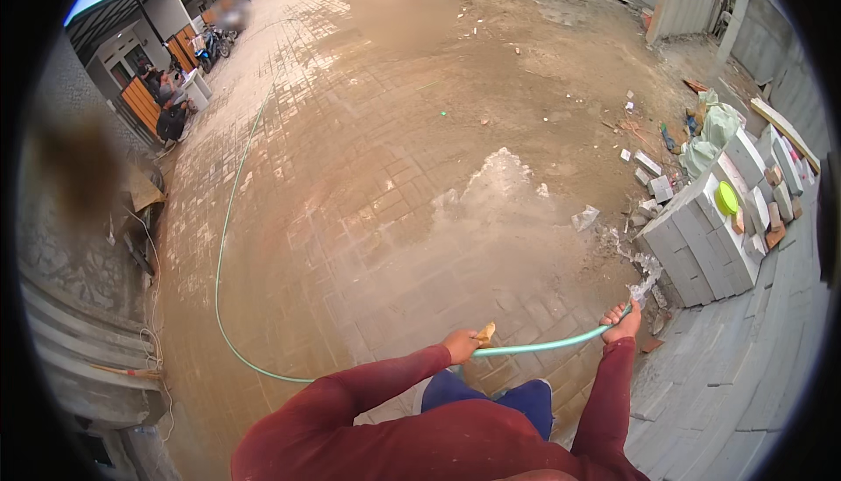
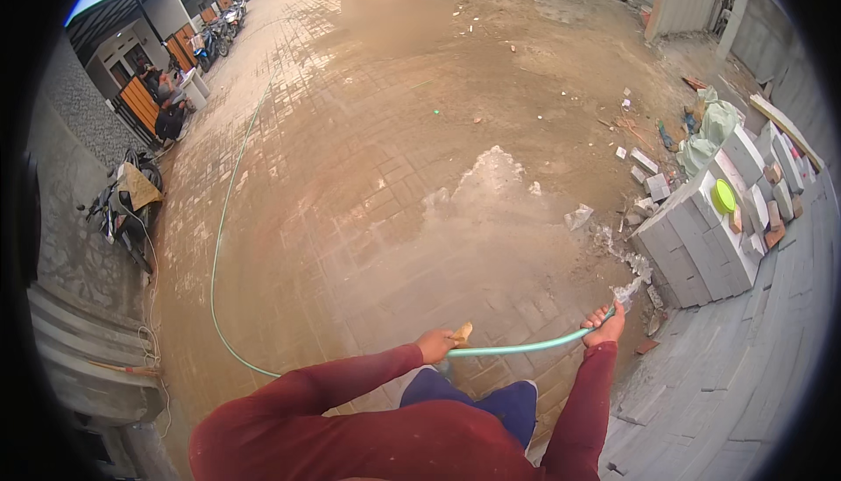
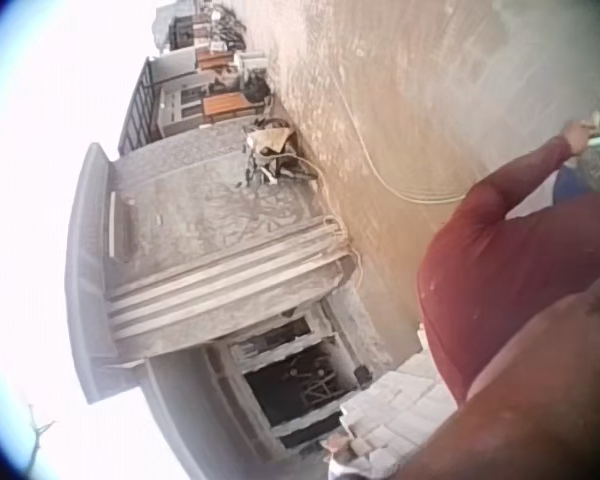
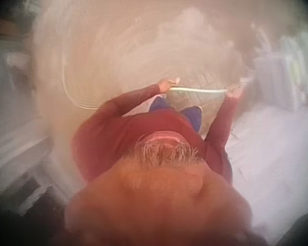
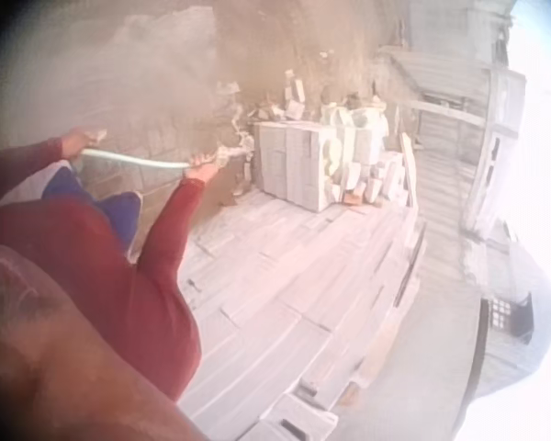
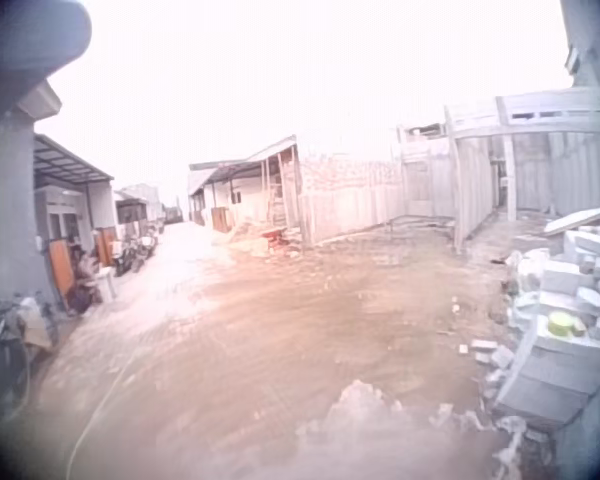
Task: The person holds a broom and then uses a hose to spray water onto a paved ground area next to stacks of white blocks. The person directs the water across the surface to wash away dirt and debris, occasionally rinsing their own boots and helping another person wash their hands.
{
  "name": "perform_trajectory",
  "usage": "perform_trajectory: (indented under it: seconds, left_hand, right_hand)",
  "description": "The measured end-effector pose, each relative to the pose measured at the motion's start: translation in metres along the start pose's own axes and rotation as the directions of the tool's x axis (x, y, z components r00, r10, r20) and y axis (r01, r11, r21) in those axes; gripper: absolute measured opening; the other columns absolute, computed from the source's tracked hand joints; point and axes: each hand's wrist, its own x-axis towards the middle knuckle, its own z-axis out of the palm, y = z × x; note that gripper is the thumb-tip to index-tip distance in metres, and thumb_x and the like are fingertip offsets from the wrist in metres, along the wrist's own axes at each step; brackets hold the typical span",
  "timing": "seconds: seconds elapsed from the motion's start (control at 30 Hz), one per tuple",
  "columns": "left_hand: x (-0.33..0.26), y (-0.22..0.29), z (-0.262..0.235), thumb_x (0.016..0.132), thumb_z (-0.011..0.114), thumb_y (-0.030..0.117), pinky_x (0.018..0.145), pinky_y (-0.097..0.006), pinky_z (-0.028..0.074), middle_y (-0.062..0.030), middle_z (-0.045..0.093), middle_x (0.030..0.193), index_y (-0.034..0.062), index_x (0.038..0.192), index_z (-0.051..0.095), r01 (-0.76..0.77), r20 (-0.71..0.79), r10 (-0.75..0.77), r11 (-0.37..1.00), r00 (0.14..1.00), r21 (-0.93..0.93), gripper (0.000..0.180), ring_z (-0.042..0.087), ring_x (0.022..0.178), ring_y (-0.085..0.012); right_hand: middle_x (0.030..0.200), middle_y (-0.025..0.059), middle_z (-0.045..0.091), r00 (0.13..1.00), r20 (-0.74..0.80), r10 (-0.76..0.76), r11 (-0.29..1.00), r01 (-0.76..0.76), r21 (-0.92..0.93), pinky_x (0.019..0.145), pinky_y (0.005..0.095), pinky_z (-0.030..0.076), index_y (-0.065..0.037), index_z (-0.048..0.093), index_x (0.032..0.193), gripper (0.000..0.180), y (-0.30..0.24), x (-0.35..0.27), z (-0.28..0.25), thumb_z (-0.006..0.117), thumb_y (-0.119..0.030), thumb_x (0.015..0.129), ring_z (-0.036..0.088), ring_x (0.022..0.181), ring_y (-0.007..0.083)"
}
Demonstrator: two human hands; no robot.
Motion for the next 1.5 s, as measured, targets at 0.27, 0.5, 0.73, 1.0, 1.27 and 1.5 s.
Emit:
perform_trajectory:
  seconds: [0.27,0.5,0.73,1.0,1.27,1.5]
  left_hand:
    - [0.091,0.06,0.07,0.093,0.055,0.02,0.045,-0.024,0.041,0.0002,0.057,0.07,0.0081,0.099,0.063,0.067,-0.029,-0.086,0.912,0.996,-0.405,0.016,0.054,0.055,-0.0103]
    - [0.175,0.513,0.189,0.093,0.059,0.025,0.067,-0.033,0.052,-0.012,0.066,0.093,-0.0024,0.146,0.018,-0.49,0.199,0.558,0.817,0.806,-0.303,0.072,0.064,0.072,-0.0182]
    - [0.293,0.357,0.224,0.096,0.042,0.055,0.093,-0.039,0.043,-0.0166,0.063,0.118,0.0007,0.127,0.053,-0.472,0.457,0.392,0.879,0.798,0.07,0.063,0.06,0.106,-0.0275]
    - [0.029,0.039,0.147,0.086,0.058,0.058,0.078,-0.041,0.047,-0.0167,0.066,0.088,0.0063,0.102,0.066,0.006,0.102,-0.057,0.898,0.993,0.439,0.054,0.063,0.086,-0.0316]
    - [-0.177,-0.029,0.174,0.083,0.064,0.055,0.069,-0.044,0.048,-0.0183,0.063,0.073,0.0039,0.086,0.068,0.307,-0.578,-0.215,0.95,0.787,0.065,0.051,0.062,0.072,-0.0329]
    - [-0.36,-0.155,0.224,0.09,0.062,0.044,0.049,-0.028,0.036,0.0019,0.046,0.058,0.0021,0.077,0.062,-0.167,-0.843,-0.461,0.841,0.276,-0.514,0.044,0.044,0.053,-0.0091]
  right_hand:
    - [0.053,-0.0069,0.028,0.997,0.056,0.048,0.967,-0.061,0.246,0.042,0.0281,0.025,-0.018,0.039,0.07,0.031,-0.088,0.035,-0.011,0.052,-0.042,0.084,0.027,0.041,0.009]
    - [0.057,-0.0045,0.027,0.981,-0.148,0.126,0.99,-0.115,0.084,0.043,0.0288,0.023,-0.016,0.037,0.071,0.033,-0.096,0.075,-0.069,0.048,-0.043,0.085,0.025,0.043,0.0096]
    - [0.053,-0.0051,0.026,0.973,0.132,0.187,0.969,-0.205,0.14,0.042,0.0284,0.023,-0.017,0.037,0.067,0.032,-0.159,0.065,-0.031,0.048,-0.041,0.086,0.024,0.041,0.01]
    - [0.051,-0.0055,0.032,0.976,0.194,-0.102,0.97,0.054,0.236,0.036,0.0249,0.028,-0.016,0.038,0.065,0.031,-0.39,0.117,-0.127,0.043,-0.034,0.09,0.03,0.037,0.008]
    - [0.048,-0.0072,0.019,0.787,-0.546,0.289,0.471,-0.613,-0.634,0.037,0.0262,0.017,-0.021,0.026,0.061,0.034,-0.18,0.194,-0.217,0.048,-0.034,0.083,0.019,0.037,0.0088]
    - [0.049,-0.0047,0.025,0.751,-0.539,0.381,-0.175,-0.514,-0.84,0.037,0.0269,0.021,-0.017,0.033,0.064,0.026,0.166,0.069,-0.19,0.049,-0.027,0.081,0.024,0.038,0.0095]
